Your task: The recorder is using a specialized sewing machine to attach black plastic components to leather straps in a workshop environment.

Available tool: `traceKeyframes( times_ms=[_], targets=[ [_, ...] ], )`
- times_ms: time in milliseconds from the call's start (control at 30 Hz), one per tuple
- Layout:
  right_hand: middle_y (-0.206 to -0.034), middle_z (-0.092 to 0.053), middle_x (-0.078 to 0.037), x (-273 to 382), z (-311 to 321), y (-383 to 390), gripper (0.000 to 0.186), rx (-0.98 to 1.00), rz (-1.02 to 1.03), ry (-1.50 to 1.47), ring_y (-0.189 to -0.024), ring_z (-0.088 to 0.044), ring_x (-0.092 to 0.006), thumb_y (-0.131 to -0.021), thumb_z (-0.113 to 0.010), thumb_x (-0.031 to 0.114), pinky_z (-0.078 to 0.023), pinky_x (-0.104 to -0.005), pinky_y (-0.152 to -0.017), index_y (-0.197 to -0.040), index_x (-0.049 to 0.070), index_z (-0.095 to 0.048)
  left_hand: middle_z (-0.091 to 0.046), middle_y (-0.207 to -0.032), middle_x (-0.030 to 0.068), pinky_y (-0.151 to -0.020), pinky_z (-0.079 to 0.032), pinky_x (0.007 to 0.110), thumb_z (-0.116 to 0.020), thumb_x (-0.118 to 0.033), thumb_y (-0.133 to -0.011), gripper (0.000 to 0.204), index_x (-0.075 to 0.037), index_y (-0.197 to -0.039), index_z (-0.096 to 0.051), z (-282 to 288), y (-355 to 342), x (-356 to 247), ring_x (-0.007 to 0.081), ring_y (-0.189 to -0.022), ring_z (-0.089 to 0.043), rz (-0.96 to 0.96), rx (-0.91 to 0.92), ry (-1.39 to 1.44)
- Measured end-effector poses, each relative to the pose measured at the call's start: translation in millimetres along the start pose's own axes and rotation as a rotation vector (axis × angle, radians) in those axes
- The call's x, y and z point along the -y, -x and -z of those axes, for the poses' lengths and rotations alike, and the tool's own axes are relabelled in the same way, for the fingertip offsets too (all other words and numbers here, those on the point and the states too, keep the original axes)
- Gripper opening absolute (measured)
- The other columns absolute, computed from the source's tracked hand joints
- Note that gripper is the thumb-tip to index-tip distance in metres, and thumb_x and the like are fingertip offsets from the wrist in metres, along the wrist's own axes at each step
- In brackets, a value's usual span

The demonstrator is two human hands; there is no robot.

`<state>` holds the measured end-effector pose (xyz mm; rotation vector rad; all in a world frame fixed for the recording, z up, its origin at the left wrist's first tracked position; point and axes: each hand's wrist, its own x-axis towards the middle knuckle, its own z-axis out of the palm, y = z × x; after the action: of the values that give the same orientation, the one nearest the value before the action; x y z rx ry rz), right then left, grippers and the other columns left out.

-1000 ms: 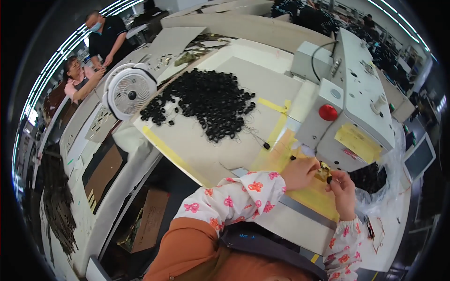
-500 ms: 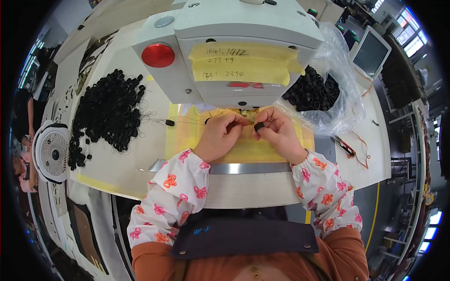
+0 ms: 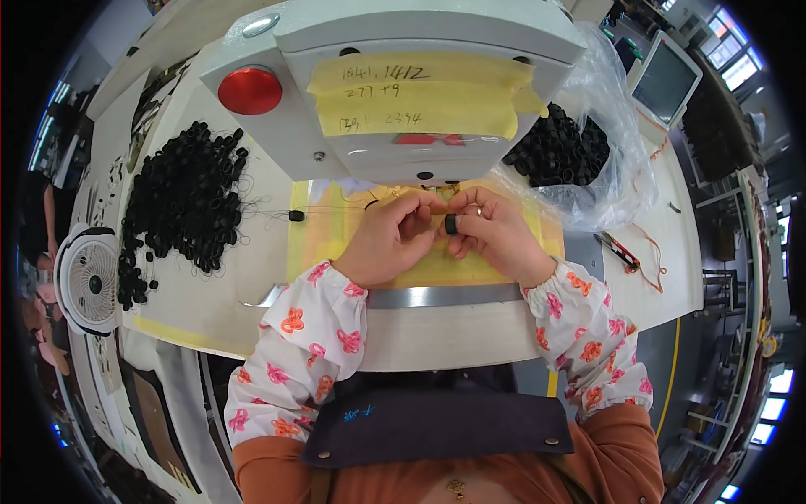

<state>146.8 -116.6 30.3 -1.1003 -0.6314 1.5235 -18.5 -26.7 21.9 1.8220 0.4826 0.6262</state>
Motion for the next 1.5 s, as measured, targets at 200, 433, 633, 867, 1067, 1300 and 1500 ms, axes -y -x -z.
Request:
traceKeyframes(
  times_ms=[200,433,633,867,1067,1300,1500],
  targets=[
    [-0.071,-0.056,-0.008,4,-17,-2,0.019,-0.059,0.035,0.316,-0.057,-0.059,-0.0148,-0.080,-0.051,-0.001,-0.048,-0.0238,-0.049,-0.096,-0.001,-0.042,-0.054,-0.075,0.0080,-0.060,-0.043,0.031,-0.066,-0.013,-0.072,0.025,-0.004,-0.093,-0.057,1,0,-11,0.0213,-0.067,-0.055,-0.107,0.077,-0.238],
    [-0.087,-0.057,-0.011,-17,-19,10,0.019,-0.034,0.269,0.522,-0.064,-0.059,-0.0147,-0.080,-0.050,-0.006,-0.049,-0.0248,-0.054,-0.097,-0.002,-0.044,-0.057,-0.069,0.0122,-0.059,-0.043,0.035,-0.064,-0.019,-0.073,0.019,-0.003,-0.083,-0.058,-4,8,15,0.0270,-0.065,-0.057,-0.192,-0.107,-0.356],
    [-0.085,-0.056,-0.010,-23,-23,1,0.022,-0.144,0.906,1.114,-0.065,-0.059,-0.0162,-0.070,-0.061,-0.009,-0.048,-0.0249,-0.058,-0.087,0.000,-0.050,-0.057,-0.063,0.0117,-0.056,-0.041,0.032,-0.063,-0.021,-0.076,0.020,-0.002,-0.078,-0.059,-8,3,8,0.0217,-0.059,-0.055,0.034,-0.157,-0.136],
    [-0.078,-0.057,-0.010,-20,-23,4,0.020,-0.223,0.901,1.064,-0.065,-0.059,-0.0190,-0.070,-0.061,-0.008,-0.048,-0.0264,-0.059,-0.085,0.001,-0.050,-0.058,-0.068,0.0124,-0.056,-0.041,0.031,-0.060,-0.023,-0.079,0.021,-0.002,-0.081,-0.058,-4,2,7,0.0225,-0.060,-0.054,-0.009,-0.117,-0.158],
    [-0.078,-0.056,-0.013,-19,-22,9,0.018,-0.156,0.972,1.285,-0.066,-0.057,-0.0286,-0.069,-0.062,-0.005,-0.046,-0.0340,-0.056,-0.082,0.002,-0.052,-0.059,-0.072,0.0136,-0.059,-0.043,0.032,-0.059,-0.021,-0.079,0.020,-0.002,-0.083,-0.058,2,-1,10,0.0240,-0.065,-0.057,-0.027,0.072,-0.224],
    [-0.073,-0.059,-0.012,-18,-18,-13,0.017,-0.272,0.708,0.946,-0.064,-0.060,-0.0223,-0.068,-0.066,-0.001,-0.048,-0.0288,-0.057,-0.080,0.000,-0.055,-0.062,-0.072,0.0138,-0.059,-0.046,0.032,-0.064,-0.020,-0.074,0.023,-0.003,-0.088,-0.064,5,2,6,0.0248,-0.062,-0.060,0.052,-0.134,-0.268],
    [-0.071,-0.059,-0.012,-22,-7,-26,0.016,-0.337,0.692,0.915,-0.063,-0.058,-0.0227,-0.068,-0.065,-0.001,-0.047,-0.0299,-0.057,-0.081,-0.001,-0.056,-0.063,-0.073,0.0100,-0.059,-0.047,0.034,-0.063,-0.020,-0.074,0.020,-0.004,-0.085,-0.063,-3,-10,22,0.0251,-0.062,-0.060,0.010,-0.245,-0.396]
  ],
)
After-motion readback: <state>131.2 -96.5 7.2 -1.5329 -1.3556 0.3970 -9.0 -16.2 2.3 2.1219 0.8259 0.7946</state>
